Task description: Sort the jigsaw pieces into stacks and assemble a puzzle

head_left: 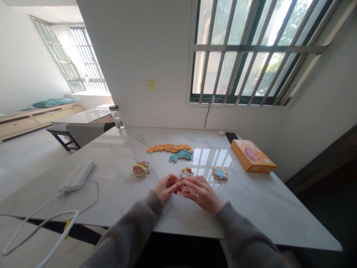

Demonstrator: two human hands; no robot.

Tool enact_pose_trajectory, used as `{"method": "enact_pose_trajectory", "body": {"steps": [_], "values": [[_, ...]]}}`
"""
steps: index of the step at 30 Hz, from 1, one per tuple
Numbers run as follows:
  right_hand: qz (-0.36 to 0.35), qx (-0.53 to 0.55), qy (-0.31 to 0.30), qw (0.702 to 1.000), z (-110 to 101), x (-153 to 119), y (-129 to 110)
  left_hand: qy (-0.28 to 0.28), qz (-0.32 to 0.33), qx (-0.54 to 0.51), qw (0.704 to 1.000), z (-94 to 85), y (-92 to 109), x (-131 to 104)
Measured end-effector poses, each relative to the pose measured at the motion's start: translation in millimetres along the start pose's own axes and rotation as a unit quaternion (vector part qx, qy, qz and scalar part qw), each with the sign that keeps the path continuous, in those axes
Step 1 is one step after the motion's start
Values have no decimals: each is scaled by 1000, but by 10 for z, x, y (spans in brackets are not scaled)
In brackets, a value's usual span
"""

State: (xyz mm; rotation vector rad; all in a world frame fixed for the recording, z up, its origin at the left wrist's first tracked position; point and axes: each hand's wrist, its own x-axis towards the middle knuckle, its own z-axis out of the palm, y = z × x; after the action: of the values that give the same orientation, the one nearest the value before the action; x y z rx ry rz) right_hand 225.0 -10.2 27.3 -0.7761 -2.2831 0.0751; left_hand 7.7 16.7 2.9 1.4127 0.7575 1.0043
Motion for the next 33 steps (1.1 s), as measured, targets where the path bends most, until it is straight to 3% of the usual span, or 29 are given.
{"method": "enact_pose_trajectory", "body": {"steps": [4,9,14,19,23,26,29,33], "values": [[60,0,38,997,-121,-97,152,12,18,41,999,-13,-7,-10],[170,-51,105,978,-471,-375,621,-4,31,145,989,-3,-25,-47],[239,-117,110,958,-674,-676,1030,-3,34,213,976,17,11,-69],[247,-153,68,954,-693,-769,1158,1,65,271,960,49,52,-82],[245,-197,74,946,-650,-716,1075,-14,144,340,929,57,36,-78],[206,-187,83,957,-518,-594,819,-16,172,384,907,53,-20,-53],[142,-116,-3,983,-309,-428,454,-28,157,434,887,51,-88,-24],[156,-87,-61,982,-71,-256,111,-43,144,487,860,55,-129,-4]]}}
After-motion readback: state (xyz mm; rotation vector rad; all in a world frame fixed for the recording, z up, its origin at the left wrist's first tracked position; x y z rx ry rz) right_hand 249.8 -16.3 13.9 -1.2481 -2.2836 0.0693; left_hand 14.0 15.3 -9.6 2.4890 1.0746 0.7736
